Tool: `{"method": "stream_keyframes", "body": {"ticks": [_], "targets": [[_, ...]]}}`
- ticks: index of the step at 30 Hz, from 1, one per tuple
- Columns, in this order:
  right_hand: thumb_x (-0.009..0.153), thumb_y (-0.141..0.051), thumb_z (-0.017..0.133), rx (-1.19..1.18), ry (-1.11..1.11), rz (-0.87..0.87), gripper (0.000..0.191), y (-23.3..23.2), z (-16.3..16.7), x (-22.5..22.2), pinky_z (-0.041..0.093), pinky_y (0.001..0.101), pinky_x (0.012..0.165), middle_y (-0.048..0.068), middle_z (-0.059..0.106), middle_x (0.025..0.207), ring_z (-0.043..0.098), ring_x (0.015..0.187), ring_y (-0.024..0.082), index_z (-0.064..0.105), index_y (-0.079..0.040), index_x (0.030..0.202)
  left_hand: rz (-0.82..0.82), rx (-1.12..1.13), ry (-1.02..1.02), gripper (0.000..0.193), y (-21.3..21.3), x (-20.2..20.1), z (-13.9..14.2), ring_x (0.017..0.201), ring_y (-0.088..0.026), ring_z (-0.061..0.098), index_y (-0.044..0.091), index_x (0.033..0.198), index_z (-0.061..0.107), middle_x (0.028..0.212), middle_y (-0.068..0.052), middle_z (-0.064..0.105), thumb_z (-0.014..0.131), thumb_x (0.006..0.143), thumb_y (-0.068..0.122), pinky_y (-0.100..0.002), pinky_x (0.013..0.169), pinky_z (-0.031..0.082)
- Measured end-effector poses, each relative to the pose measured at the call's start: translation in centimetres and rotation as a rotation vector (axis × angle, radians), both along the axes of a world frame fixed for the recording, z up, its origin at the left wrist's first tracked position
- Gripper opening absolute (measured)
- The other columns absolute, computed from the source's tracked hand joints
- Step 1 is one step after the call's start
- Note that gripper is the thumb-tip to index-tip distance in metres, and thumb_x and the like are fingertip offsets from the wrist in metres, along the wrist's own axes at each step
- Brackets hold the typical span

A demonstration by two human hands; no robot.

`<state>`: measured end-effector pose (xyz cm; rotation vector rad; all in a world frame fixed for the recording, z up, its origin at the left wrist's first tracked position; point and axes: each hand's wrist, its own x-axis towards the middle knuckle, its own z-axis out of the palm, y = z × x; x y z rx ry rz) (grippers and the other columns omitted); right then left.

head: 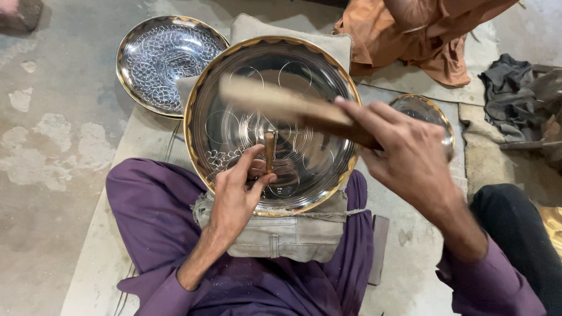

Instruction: The person sits on the floor with a large brass bowl on a cushion on their lap and decorates its surface. They hold a small punch against the metal with one hand and strike it with a wooden mallet in the other hand, moving the punch around to hammer a decorative pattern of circles and floral motifs into the bowl.

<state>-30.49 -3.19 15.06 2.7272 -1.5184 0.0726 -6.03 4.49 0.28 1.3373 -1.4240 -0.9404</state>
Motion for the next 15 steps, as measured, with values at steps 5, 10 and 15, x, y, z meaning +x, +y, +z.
{"method": "stream_keyframes", "body": {"ticks": [5, 10, 15], "targets": [[0.079, -0.012, 0.075, -0.086, 0.065, 0.101, 0.073, -0.07, -0.02, 0.41, 0.06, 0.0373, 0.065, 0.0, 0.072, 0.108, 0.07, 0.079, 0.017, 0.056, -0.026, 0.148, 0.005, 0.005, 0.03, 0.052, 0.05, -0.06, 0.04, 0.095, -0.021, 0.08, 0.005, 0.137, 0.055, 0.101, -0.013, 0.078, 0.073, 0.089, 0.002, -0.032, 0.077, 0.068], [0.084, -0.018, 0.076, -0.008, -0.013, 0.14, 0.065, -0.34, -0.49, 0.12, 0.061, 0.0376, 0.064, 0.007, 0.07, 0.122, 0.07, 0.081, 0.018, 0.058, -0.023, 0.146, 0.028, -0.021, -0.001, 0.055, 0.14, -0.02, -0.16, 0.088, -0.02, 0.08, 0.004, 0.136, 0.055, 0.097, -0.012, 0.079, 0.077, 0.086, 0.004, -0.034, 0.074, 0.066], [0.084, -0.016, 0.075, 0.038, -0.021, 0.002, 0.07, -0.34, -0.65, 0.73, 0.062, 0.0387, 0.066, 0.003, 0.07, 0.108, 0.07, 0.075, 0.018, 0.053, -0.023, 0.151, 0.018, -0.004, 0.003, 0.054, 0.11, -0.1, -0.4, 0.089, -0.02, 0.08, 0.005, 0.136, 0.053, 0.098, -0.012, 0.079, 0.077, 0.087, 0.006, -0.033, 0.074, 0.068]]}}
